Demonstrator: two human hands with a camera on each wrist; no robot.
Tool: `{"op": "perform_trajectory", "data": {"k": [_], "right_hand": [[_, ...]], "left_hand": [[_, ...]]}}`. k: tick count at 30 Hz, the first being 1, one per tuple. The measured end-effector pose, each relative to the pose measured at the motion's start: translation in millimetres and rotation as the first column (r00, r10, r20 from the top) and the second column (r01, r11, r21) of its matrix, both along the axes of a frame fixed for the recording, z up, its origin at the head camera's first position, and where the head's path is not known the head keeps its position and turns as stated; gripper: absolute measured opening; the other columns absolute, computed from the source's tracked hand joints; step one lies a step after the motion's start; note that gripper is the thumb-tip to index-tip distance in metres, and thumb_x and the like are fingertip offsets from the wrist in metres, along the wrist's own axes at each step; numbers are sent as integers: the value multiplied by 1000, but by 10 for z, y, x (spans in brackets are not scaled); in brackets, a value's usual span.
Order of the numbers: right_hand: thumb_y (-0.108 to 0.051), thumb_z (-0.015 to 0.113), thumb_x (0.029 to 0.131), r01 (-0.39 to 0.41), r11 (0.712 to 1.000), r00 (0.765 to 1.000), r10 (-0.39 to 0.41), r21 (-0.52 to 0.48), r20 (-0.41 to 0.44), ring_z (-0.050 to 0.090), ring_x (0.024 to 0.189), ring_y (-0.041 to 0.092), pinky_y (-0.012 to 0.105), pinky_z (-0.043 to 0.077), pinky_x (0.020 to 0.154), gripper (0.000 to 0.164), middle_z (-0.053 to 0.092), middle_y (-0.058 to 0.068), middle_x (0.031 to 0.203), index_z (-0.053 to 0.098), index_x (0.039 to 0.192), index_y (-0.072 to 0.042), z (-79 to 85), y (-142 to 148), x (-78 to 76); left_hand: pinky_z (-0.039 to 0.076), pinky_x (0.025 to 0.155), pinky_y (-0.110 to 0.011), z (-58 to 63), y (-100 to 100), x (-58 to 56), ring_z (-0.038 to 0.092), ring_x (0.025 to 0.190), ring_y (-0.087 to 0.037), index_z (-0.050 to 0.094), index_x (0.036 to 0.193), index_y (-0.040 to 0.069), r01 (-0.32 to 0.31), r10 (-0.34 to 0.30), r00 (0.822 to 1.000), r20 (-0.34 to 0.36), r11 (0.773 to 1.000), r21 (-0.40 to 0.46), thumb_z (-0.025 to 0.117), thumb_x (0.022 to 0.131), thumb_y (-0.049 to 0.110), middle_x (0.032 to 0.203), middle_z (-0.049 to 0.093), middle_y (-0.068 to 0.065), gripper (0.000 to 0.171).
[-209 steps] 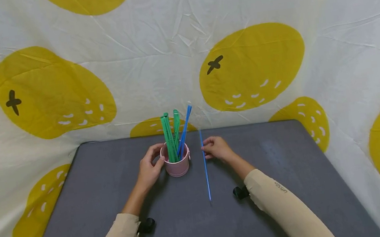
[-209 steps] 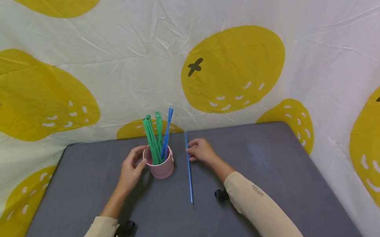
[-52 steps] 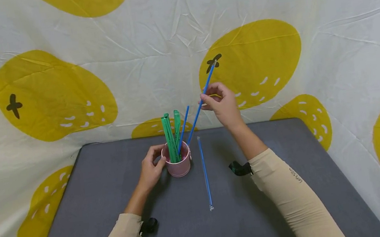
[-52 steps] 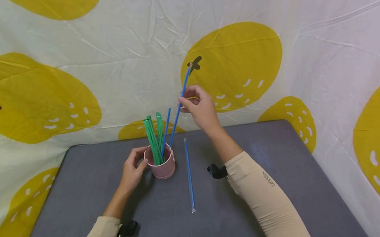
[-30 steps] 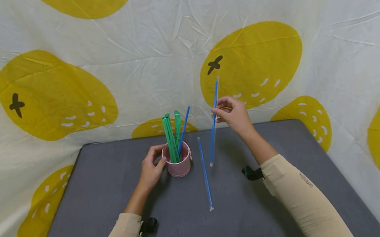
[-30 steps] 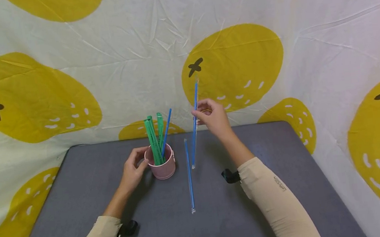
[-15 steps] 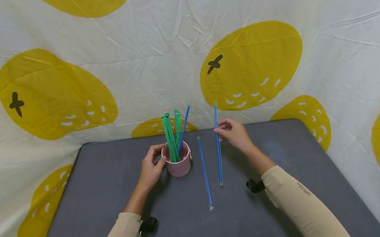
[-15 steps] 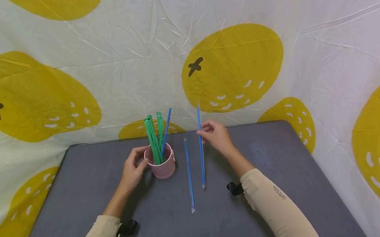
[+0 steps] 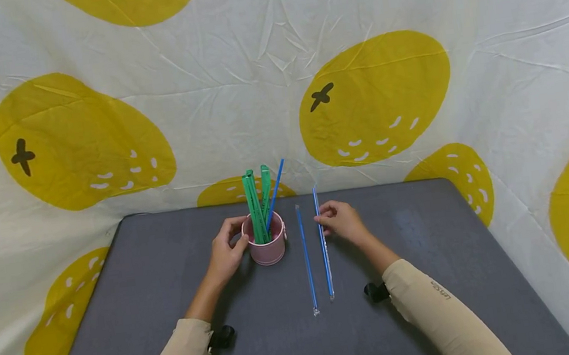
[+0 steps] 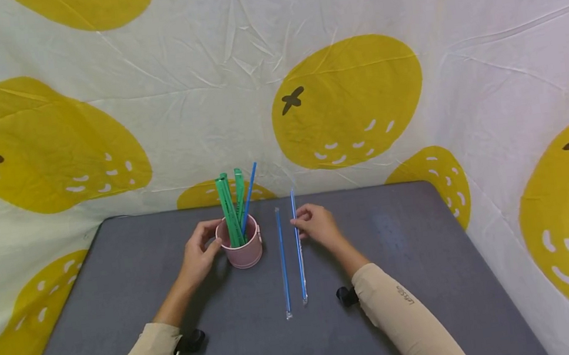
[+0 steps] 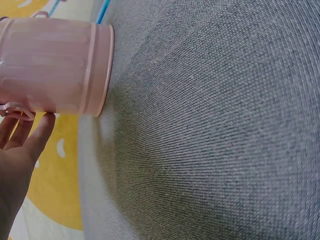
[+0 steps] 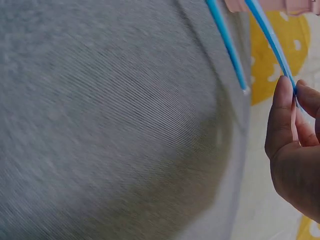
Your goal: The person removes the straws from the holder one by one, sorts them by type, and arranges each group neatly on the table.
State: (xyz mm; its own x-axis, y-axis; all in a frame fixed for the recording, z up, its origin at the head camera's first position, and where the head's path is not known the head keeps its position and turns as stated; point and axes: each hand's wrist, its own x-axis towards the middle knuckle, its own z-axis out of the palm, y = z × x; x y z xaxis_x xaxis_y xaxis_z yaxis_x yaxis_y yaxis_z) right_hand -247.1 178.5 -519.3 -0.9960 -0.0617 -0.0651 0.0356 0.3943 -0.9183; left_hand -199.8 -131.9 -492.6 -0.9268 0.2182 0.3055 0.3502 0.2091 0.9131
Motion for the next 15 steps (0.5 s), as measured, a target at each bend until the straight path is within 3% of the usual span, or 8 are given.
{"op": "perform_trajectory", "data": {"k": [8, 12, 15], "right_hand": [[-8, 72, 84, -7, 999, 997, 11, -50, 80, 65, 61, 14, 36, 59, 60, 28, 69, 14, 83, 61, 105, 6, -191, -98, 20], [-9, 74, 83, 2, 1000, 995, 0, -19, 104, 66, 58, 14, 35, 58, 58, 29, 70, 14, 82, 61, 105, 5, -237, -137, 36], [-9, 75, 82, 10, 1000, 994, -12, 19, 106, 67, 55, 17, 35, 58, 55, 27, 70, 14, 80, 62, 102, 5, -250, -157, 45]], "left_hand": [[47, 95, -58, -5, -9, -11, 55, 119, -41, 49, 128, -8, -4, 3, 1000, 14, 1000, 11, 57, 92, 1, 128, 57, -24, 38], [48, 95, -56, -10, -12, -11, 55, 119, -39, 50, 129, -7, -8, 8, 1000, 13, 1000, 8, 57, 93, 2, 128, 58, -22, 38], [47, 95, -57, -16, -11, -3, 53, 120, -44, 49, 129, -8, 0, 0, 1000, 9, 1000, 16, 57, 93, 2, 128, 56, -26, 38]]}}
